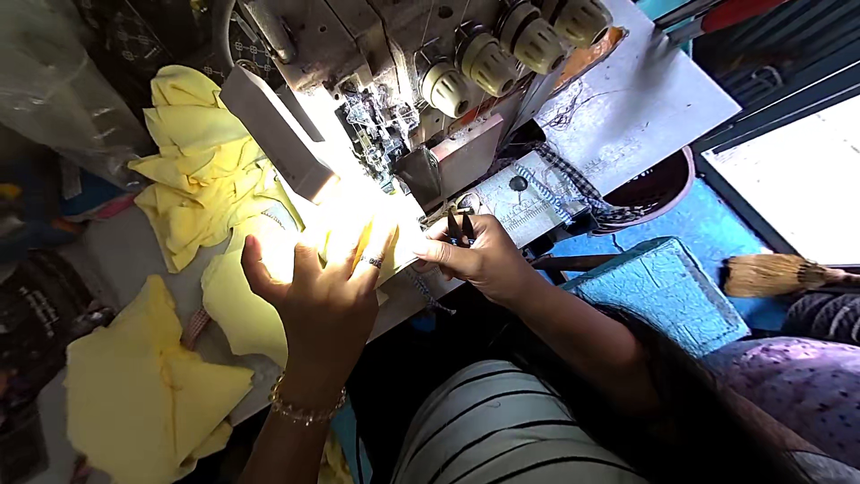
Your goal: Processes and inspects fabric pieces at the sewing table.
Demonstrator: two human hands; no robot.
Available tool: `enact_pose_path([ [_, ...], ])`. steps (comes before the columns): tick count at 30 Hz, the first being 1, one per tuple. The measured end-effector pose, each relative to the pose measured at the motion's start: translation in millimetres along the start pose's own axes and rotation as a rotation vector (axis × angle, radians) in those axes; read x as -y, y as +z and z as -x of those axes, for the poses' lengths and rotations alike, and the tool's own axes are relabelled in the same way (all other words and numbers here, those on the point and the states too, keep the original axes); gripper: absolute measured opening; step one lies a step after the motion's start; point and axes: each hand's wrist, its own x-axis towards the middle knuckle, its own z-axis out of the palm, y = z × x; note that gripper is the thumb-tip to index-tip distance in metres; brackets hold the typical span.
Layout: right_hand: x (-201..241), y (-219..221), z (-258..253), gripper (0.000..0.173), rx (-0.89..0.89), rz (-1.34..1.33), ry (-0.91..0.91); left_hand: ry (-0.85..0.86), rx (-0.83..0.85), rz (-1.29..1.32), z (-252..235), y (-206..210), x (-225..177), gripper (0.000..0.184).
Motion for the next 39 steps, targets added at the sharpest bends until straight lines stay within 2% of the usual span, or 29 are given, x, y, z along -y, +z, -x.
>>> enact_pose_path([
  [10,4.6,0.2,-4.9,0.01,-0.073,0.18,-0.128,-0.019,0.011,0.031,2.9,4.0,2.8,0.046],
  [14,0.5,3.0,-22.9,0.024,-0.129,0.231,-0.196,-0.045,0.004,0.052,-6.5,5.7,6.4,0.027],
  [17,-1.7,4.8,-34.8,0.031,-0.156,0.248,-0.24,-0.071,0.037,0.043,-13.4,4.7,9.4,0.037],
  [21,0.2,8.6,-47.5,0.036,-0.203,0.272,-0.274,-0.087,0.093,0.068,-27.7,6.7,21.0,0.029],
  [25,-4.0,8.4,-30.7,0.029,-0.209,0.362,-0.351,-0.122,0.171,0.127,-36.2,4.2,33.7,0.036],
  [29,-17.1,5.7,0.5,0.026,-0.097,0.459,-0.349,-0.208,0.258,0.196,-25.7,-5.7,47.2,0.051],
  [31,-25.3,6.9,13.8,0.029,0.016,0.482,-0.307,-0.3,0.285,0.273,-2.9,-16.8,60.3,0.066],
  [32,-28.5,8.5,19.0,0.031,0.087,0.487,-0.275,-0.356,0.284,0.311,12.8,-23.9,68.5,0.068],
  [36,-32.0,27.8,26.8,0.031,0.339,0.554,-0.22,-0.523,0.119,0.435,84.6,-41.4,93.6,0.031],
  [39,-36.0,52.4,16.2,0.026,0.426,0.579,-0.293,-0.635,0.07,0.495,113.3,-47.9,95.6,0.023],
])
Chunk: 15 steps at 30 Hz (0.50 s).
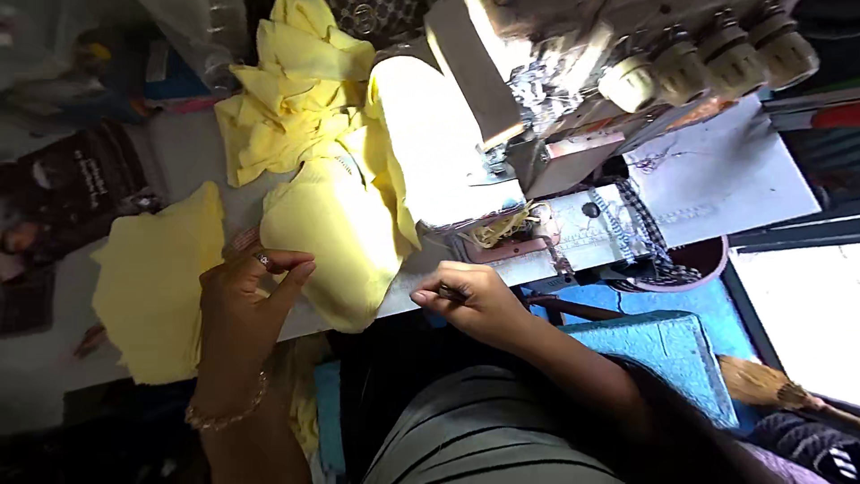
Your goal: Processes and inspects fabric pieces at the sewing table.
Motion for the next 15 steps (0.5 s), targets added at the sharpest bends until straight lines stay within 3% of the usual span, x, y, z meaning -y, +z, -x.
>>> enact_pose_path([
  [4,18.5,19.7,-37.3,0.017,0.037,-0.003,-0.1,-0.005,-0.068,-0.039,-12.8,2.0,15.6,0.028],
  [8,39.9,32.4,-47.4,0.015,0.03,0.049,-0.177,-0.126,0.068,-0.107,-68.0,9.5,26.1,0.03],
  [12,55.9,14.4,-46.7,0.02,-0.148,0.582,-0.227,-0.233,0.226,-0.076,-96.4,11.9,24.8,0.029],
  [15,77.1,-9.9,-68.5,0.026,-0.042,0.828,-0.058,-0.219,0.25,-0.022,-100.5,18.2,28.6,0.028],
])
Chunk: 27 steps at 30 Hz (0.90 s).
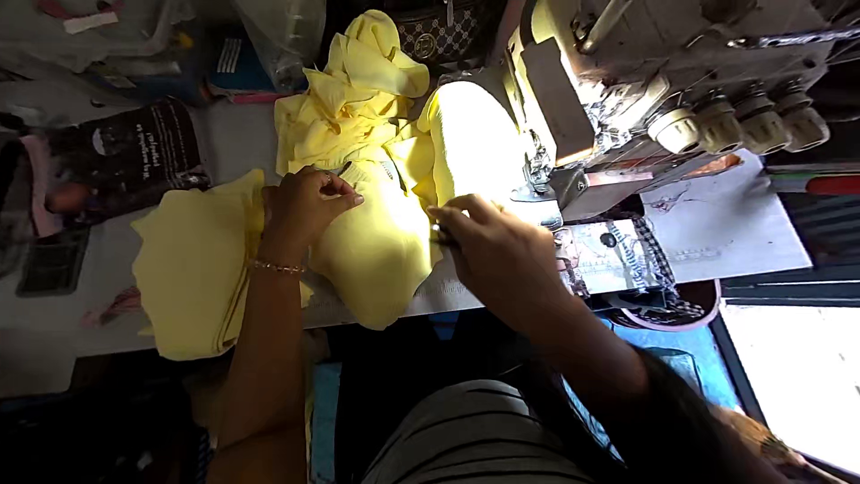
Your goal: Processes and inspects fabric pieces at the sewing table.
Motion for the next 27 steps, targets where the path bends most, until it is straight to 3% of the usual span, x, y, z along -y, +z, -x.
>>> enact_pose_path([
  [2,-3.9,-7.0,-31.7,0.023,0.232,-0.004,0.085,0.024,-0.022,0.002,-0.9,3.7,2.8,0.028],
  [4,-7.8,0.0,-57.5,0.024,0.296,-0.098,0.112,0.062,-0.083,-0.004,2.4,7.2,5.5,0.032],
  [8,-2.5,18.6,-50.8,0.027,-0.097,-0.19,-0.05,0.261,-0.343,-0.017,16.5,11.9,15.2,0.033],
  [12,11.4,26.2,-32.9,0.064,-0.121,-0.499,-0.097,0.447,-0.308,0.101,52.2,-5.4,-4.6,0.025],
  [13,14.2,27.2,-28.4,0.06,-0.125,-0.552,-0.09,0.494,-0.274,0.182,57.8,-9.0,-9.0,0.022],
  [15,15.4,30.8,-18.6,0.027,-0.209,-0.565,-0.139,0.563,-0.194,0.332,62.0,-16.4,-17.0,0.014],
  [17,12.8,27.6,-9.0,0.012,-0.262,-0.573,-0.199,0.579,-0.087,0.393,55.8,-26.5,-25.0,0.014],
  [19,10.2,18.1,1.7,0.01,-0.26,-0.604,-0.256,0.513,-0.015,0.326,33.8,-33.9,-35.0,0.026],
  [22,9.7,8.0,19.6,0.012,-0.231,-0.677,-0.328,0.31,-0.043,0.073,-41.9,-20.0,-48.6,0.044],
  [25,5.8,8.0,34.0,0.012,-0.213,-0.719,-0.367,-0.041,0.057,-0.221,-110.8,10.4,-54.2,0.093],
  [26,1.4,9.7,36.7,0.012,-0.212,-0.722,-0.368,-0.104,0.07,-0.249,-127.2,17.5,-53.1,0.099],
  [27,-3.6,11.2,39.2,0.012,-0.211,-0.73,-0.359,-0.111,0.053,-0.245,-138.3,22.0,-50.0,0.091],
])
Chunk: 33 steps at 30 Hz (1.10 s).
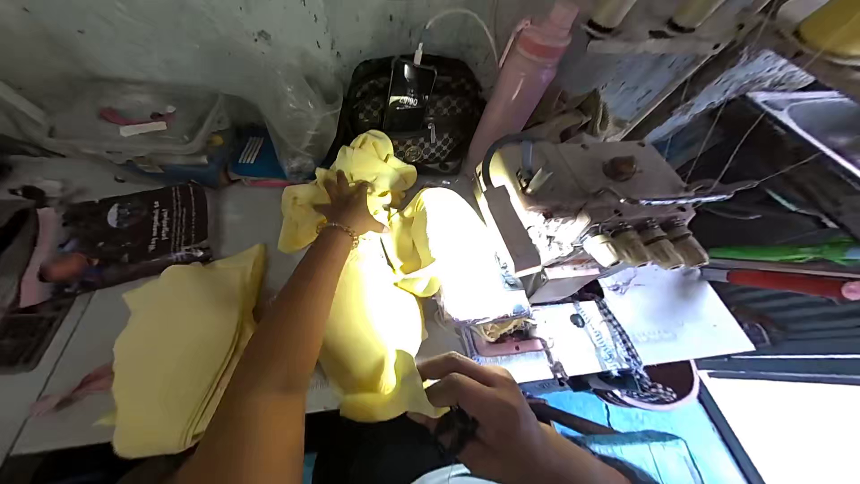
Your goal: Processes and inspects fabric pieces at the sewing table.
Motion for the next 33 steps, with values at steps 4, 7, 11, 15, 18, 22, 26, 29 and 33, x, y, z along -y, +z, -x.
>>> enact_pose_path([
  [4,-8.2,-7.7,11.3,0.015,-0.032,-0.042,0.071,0.156,-0.166,-0.001,-13.0,1.5,16.8,0.033],
  [7,-14.4,-8.8,13.9,0.015,-0.031,-0.093,0.08,0.27,-0.411,0.071,-1.9,-34.7,32.8,0.027],
  [11,-11.8,-2.9,13.1,0.011,-0.007,-0.163,0.078,0.217,-0.46,-0.167,12.8,-86.7,48.3,0.033],
  [15,-0.2,2.0,8.4,0.012,0.019,-0.366,0.048,0.3,-0.343,-0.269,34.7,-84.4,23.1,0.039],
  [18,6.1,4.5,7.5,0.012,0.052,-0.459,0.057,0.429,-0.12,-0.136,32.7,-36.9,6.0,0.058],
  [22,10.1,-6.8,11.5,0.012,0.078,-0.437,0.09,0.479,-0.169,-0.165,7.4,5.2,13.3,0.026],
  [26,5.5,-12.1,19.8,0.012,0.118,-0.299,0.09,0.334,-0.315,-0.195,18.7,-35.8,15.5,0.062],
  [29,1.3,-4.2,20.9,0.013,0.12,-0.153,0.038,0.373,-0.28,0.029,96.9,-55.2,10.6,0.059],
  [33,-2.2,4.3,10.0,0.012,0.073,-0.118,0.046,0.754,0.241,0.706,218.3,-12.6,24.0,0.061],
])
